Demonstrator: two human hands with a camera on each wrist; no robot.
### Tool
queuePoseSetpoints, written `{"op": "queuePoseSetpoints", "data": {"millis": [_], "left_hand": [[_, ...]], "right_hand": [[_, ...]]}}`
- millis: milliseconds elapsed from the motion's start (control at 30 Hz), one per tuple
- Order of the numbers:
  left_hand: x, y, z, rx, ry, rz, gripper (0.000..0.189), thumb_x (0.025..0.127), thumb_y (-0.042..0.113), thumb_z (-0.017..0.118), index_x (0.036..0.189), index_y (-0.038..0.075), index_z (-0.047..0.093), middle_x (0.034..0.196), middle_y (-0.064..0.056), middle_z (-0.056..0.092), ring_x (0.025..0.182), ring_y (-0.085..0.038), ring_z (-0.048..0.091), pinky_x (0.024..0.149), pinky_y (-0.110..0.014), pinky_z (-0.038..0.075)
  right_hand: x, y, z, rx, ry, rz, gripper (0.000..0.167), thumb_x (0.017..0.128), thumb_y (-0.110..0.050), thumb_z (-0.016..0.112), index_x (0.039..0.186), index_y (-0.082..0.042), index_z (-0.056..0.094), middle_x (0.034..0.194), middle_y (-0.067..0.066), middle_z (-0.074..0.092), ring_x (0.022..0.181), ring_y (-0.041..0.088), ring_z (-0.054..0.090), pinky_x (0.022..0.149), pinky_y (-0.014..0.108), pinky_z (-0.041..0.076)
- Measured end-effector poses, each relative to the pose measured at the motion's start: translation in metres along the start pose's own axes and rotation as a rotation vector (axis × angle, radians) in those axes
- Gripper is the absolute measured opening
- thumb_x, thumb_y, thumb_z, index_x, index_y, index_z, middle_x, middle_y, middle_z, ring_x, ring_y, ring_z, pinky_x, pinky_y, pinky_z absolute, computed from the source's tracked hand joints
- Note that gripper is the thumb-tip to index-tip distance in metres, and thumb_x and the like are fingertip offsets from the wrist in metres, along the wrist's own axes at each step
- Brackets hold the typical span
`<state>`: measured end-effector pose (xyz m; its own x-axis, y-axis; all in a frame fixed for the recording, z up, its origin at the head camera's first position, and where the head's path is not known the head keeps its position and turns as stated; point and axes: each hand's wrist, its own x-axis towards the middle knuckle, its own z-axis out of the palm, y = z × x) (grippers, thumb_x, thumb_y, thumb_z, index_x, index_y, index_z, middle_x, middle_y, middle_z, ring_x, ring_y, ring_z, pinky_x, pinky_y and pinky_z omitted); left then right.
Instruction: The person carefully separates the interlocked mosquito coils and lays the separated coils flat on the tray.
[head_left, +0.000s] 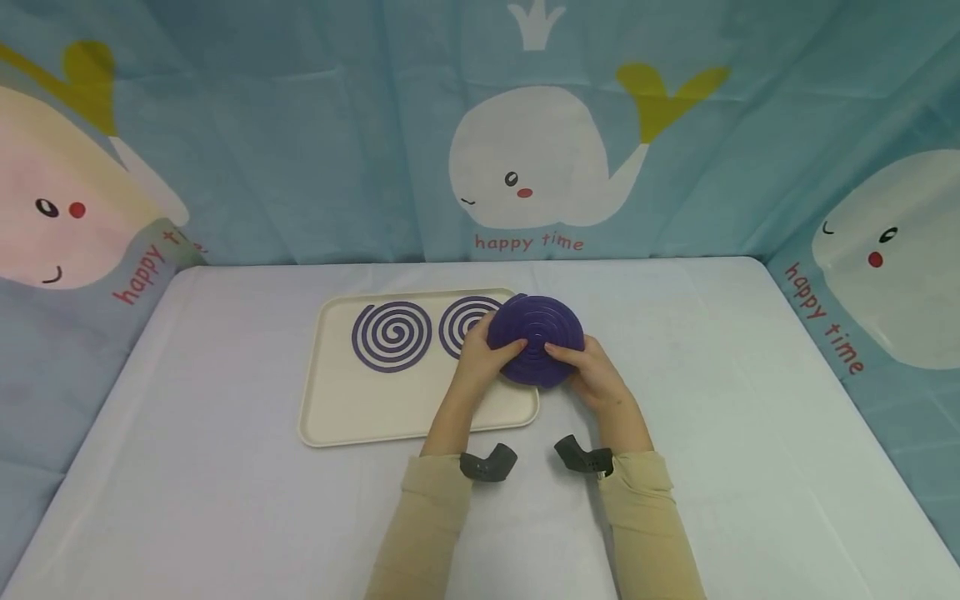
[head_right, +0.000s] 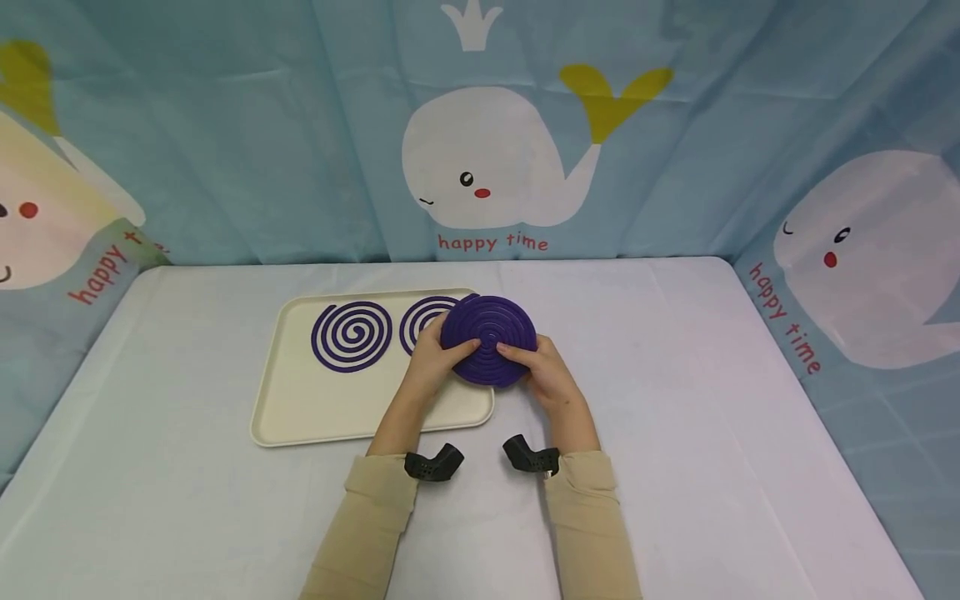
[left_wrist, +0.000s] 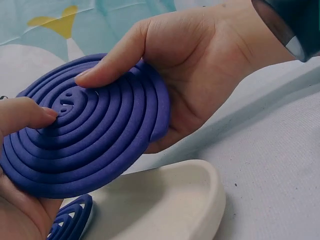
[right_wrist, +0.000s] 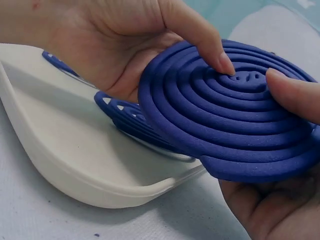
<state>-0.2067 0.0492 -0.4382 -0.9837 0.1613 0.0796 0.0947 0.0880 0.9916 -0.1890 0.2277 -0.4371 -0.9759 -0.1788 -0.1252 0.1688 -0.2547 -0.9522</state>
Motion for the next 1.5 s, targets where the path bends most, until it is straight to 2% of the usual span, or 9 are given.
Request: {"op": "queuePoseSetpoints", "data": {"millis": [267, 433, 633, 733, 833, 1000, 1267, 1367, 1500], "left_hand": [[-0.002, 0.0, 0.004, 0.013, -0.038, -0.02, 0.055, 0.082, 0.017, 0.072, 0.13, 0.001, 0.052, 0.125, -0.017, 0.059, 0.118, -0.031, 0.054, 0.103, -0.04, 0.04], [-0.004, -0.001, 0.008, 0.038, -0.033, -0.028, 0.057, 0.083, 0.021, 0.071, 0.132, 0.001, 0.051, 0.127, -0.018, 0.058, 0.119, -0.031, 0.052, 0.104, -0.041, 0.038], [-0.004, 0.003, 0.011, 0.019, 0.008, -0.02, 0.064, 0.081, 0.015, 0.071, 0.136, 0.003, 0.043, 0.133, -0.018, 0.051, 0.125, -0.033, 0.045, 0.108, -0.043, 0.032], [-0.004, 0.004, 0.01, 0.031, 0.036, -0.018, 0.061, 0.079, 0.014, 0.072, 0.134, 0.003, 0.047, 0.13, -0.018, 0.054, 0.123, -0.033, 0.048, 0.107, -0.043, 0.035], [-0.003, 0.004, 0.009, 0.062, 0.056, -0.015, 0.057, 0.079, 0.016, 0.073, 0.13, 0.002, 0.052, 0.125, -0.018, 0.058, 0.118, -0.032, 0.052, 0.104, -0.042, 0.039], [-0.001, 0.002, 0.008, 0.025, 0.074, 0.007, 0.052, 0.079, 0.015, 0.073, 0.126, 0.0, 0.055, 0.121, -0.018, 0.061, 0.114, -0.032, 0.055, 0.101, -0.04, 0.042], [-0.002, -0.002, 0.01, -0.023, 0.058, -0.066, 0.057, 0.079, 0.019, 0.074, 0.13, 0.002, 0.053, 0.126, -0.017, 0.058, 0.119, -0.032, 0.052, 0.104, -0.04, 0.038], [-0.003, -0.001, 0.01, -0.02, 0.054, -0.072, 0.06, 0.078, 0.019, 0.074, 0.131, 0.002, 0.052, 0.127, -0.017, 0.057, 0.12, -0.032, 0.051, 0.105, -0.041, 0.038], [-0.004, -0.001, 0.011, -0.023, 0.078, -0.07, 0.057, 0.077, 0.016, 0.074, 0.128, 0.0, 0.054, 0.124, -0.018, 0.059, 0.118, -0.032, 0.053, 0.103, -0.041, 0.04]], "right_hand": [[-0.003, -0.002, -0.003, 0.013, 0.038, -0.014, 0.023, 0.088, 0.003, 0.053, 0.107, -0.005, 0.059, 0.103, -0.002, 0.065, 0.102, 0.013, 0.059, 0.093, 0.026, 0.047], [-0.004, -0.005, -0.003, 0.005, 0.062, -0.02, 0.02, 0.088, 0.002, 0.053, 0.102, -0.009, 0.063, 0.101, -0.003, 0.066, 0.099, 0.012, 0.06, 0.091, 0.025, 0.048], [-0.005, -0.007, -0.003, -0.015, 0.027, -0.031, 0.025, 0.087, 0.002, 0.053, 0.112, -0.001, 0.057, 0.104, -0.002, 0.065, 0.102, 0.013, 0.06, 0.093, 0.026, 0.047], [-0.004, -0.007, -0.004, -0.033, -0.005, -0.027, 0.031, 0.086, 0.003, 0.053, 0.117, 0.004, 0.054, 0.106, 0.0, 0.064, 0.102, 0.014, 0.06, 0.092, 0.026, 0.048], [-0.003, -0.006, -0.005, -0.035, -0.021, -0.023, 0.029, 0.085, 0.005, 0.053, 0.113, 0.001, 0.057, 0.104, 0.0, 0.065, 0.1, 0.013, 0.061, 0.09, 0.026, 0.049], [0.0, -0.003, -0.004, -0.007, -0.044, -0.029, 0.028, 0.084, 0.006, 0.054, 0.109, -0.007, 0.06, 0.105, 0.0, 0.065, 0.1, 0.013, 0.06, 0.089, 0.026, 0.049], [0.0, -0.002, -0.002, -0.035, 0.012, -0.026, 0.038, 0.085, 0.003, 0.054, 0.123, 0.006, 0.05, 0.11, -0.002, 0.061, 0.11, 0.014, 0.053, 0.1, 0.028, 0.039], [0.0, -0.003, 0.0, -0.043, 0.032, -0.026, 0.033, 0.085, 0.003, 0.055, 0.118, 0.004, 0.054, 0.108, -0.002, 0.063, 0.108, 0.014, 0.055, 0.099, 0.028, 0.041], [-0.002, -0.004, 0.0, -0.053, 0.019, -0.033, 0.029, 0.083, 0.004, 0.057, 0.112, 0.0, 0.058, 0.103, -0.002, 0.065, 0.101, 0.012, 0.059, 0.092, 0.025, 0.047]]}}
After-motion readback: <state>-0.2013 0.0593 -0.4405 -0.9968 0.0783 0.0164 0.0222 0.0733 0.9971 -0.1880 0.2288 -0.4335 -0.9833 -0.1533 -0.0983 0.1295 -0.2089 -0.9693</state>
